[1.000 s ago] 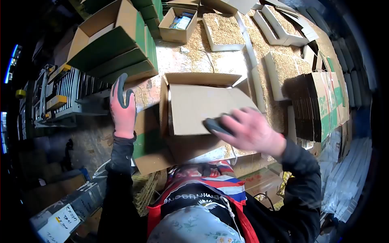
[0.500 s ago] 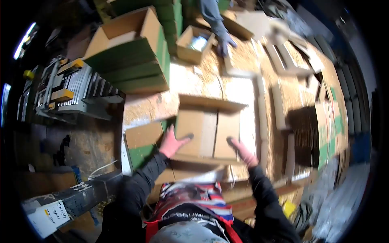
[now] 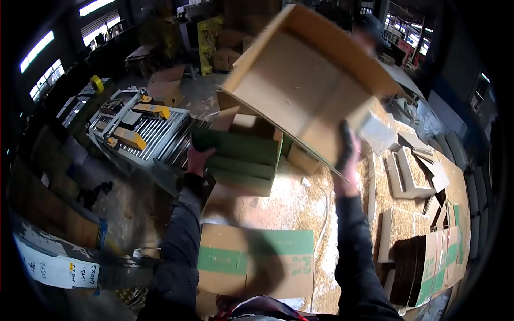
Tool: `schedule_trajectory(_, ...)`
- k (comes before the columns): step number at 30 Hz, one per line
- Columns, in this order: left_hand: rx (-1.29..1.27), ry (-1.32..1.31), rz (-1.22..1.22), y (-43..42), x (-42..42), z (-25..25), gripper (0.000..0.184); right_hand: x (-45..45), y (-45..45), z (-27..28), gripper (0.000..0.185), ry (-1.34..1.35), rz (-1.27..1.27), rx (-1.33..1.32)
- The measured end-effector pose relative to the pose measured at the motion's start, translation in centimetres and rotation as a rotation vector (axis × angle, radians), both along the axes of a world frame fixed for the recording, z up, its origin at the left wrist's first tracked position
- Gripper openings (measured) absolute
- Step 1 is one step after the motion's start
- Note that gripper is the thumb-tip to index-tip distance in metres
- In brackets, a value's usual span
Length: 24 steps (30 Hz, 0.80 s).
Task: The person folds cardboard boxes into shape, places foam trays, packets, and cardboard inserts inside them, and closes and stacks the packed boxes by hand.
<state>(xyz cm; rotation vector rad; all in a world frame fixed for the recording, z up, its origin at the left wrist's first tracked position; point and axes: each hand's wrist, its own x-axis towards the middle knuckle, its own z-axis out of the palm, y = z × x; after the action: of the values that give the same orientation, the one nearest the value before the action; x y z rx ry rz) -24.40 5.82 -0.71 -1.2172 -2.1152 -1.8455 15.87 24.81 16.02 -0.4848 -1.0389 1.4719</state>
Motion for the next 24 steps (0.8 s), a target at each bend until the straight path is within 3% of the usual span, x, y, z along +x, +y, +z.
schedule_trajectory(1, -0.010, -0.050, -0.070, -0.2, -0.1, -0.1, 0.077, -3.1, 0.8, 0.5, 0.056, -0.001, -0.006, -0.025)
schedule_trajectory(3, -0.036, -0.146, -0.213, -0.3, -0.8, 0.0, 0.067, -6.8, -0.1, 2.3, 0.058, -0.108, 0.287, 0.024)
schedule_trajectory(6, 0.121, -0.096, -0.127, -0.1, -0.7, -1.1, 0.072, -11.8, 3.5, -5.6, 0.055, -0.840, 0.235, 0.636)
schedule_trajectory(7, 0.159, -0.079, -0.102, -0.6, -0.7, -1.6, 0.073, -11.0, 2.8, -5.4, 0.053, -0.862, 0.184, 0.665)
schedule_trajectory(8, 0.072, -0.404, -0.310, -2.6, 2.7, 2.6, 0.065, -10.1, 2.0, -5.2, 0.052, -0.886, 0.130, 0.692)
schedule_trajectory(9, 0.053, -0.295, -0.200, -4.9, 4.7, 4.8, 0.060, -9.2, 1.1, -4.9, 0.050, -0.909, 0.076, 0.717)
schedule_trajectory(11, 0.019, -0.074, -0.003, -9.2, 8.3, 6.4, 0.050, -4.6, -5.3, -2.1, 0.044, -0.745, -0.316, 0.578)
schedule_trajectory(13, -0.165, -0.416, 0.014, -18.0, 10.6, 1.4, 0.042, 0.7, -11.0, -11.4, 0.053, -1.181, -0.434, 0.841)
schedule_trajectory(14, -0.480, -0.440, 0.170, -21.7, 14.4, 1.2, 0.036, 4.2, -15.8, -15.8, 0.062, -1.900, -0.754, 1.414)
schedule_trajectory(15, -0.614, -0.377, 0.180, -25.2, 16.7, -2.4, 0.044, 6.5, -20.0, -18.6, 0.065, -1.636, 0.015, 1.064)
schedule_trajectory(16, -0.823, -0.292, 0.195, -28.1, 19.7, -6.4, 0.053, 7.8, -23.6, -18.5, 0.062, -1.586, 0.281, 0.912)
schedule_trajectory(18, -1.144, -0.165, 0.217, -31.8, 24.4, -13.7, 0.071, 9.2, -26.7, -20.1, 0.061, -1.503, 0.255, 0.967)
schedule_trajectory(19, -0.908, -0.233, 0.237, -32.5, 24.2, -18.0, 0.066, 9.7, -27.5, -20.2, 0.061, -1.492, 0.232, 0.931)
schedule_trajectory(20, -0.932, -0.217, 0.151, -33.4, 23.3, -21.0, 0.064, 10.2, -28.5, -20.1, 0.062, -1.478, 0.220, 0.893)
schedule_trajectory(21, -0.988, -0.306, 0.081, -32.5, 24.9, -18.8, 0.064, 11.6, -28.4, -20.5, 0.063, -1.529, 0.219, 0.897)
schedule_trajectory(22, -0.859, -0.276, 0.034, -31.6, 26.9, -17.0, 0.066, 13.4, -28.6, -20.0, 0.063, -1.552, 0.181, 0.874)
schedule_trajectory(23, -1.153, -0.228, 0.006, -28.2, 30.6, -4.3, 0.067, 14.8, -28.5, -19.5, 0.064, -1.574, 0.134, 0.859)
schedule_trajectory(24, -0.975, 0.006, -0.091, -28.0, 31.3, -5.2, 0.080, 16.3, -28.2, -19.6, 0.064, -1.572, 0.105, 0.854)
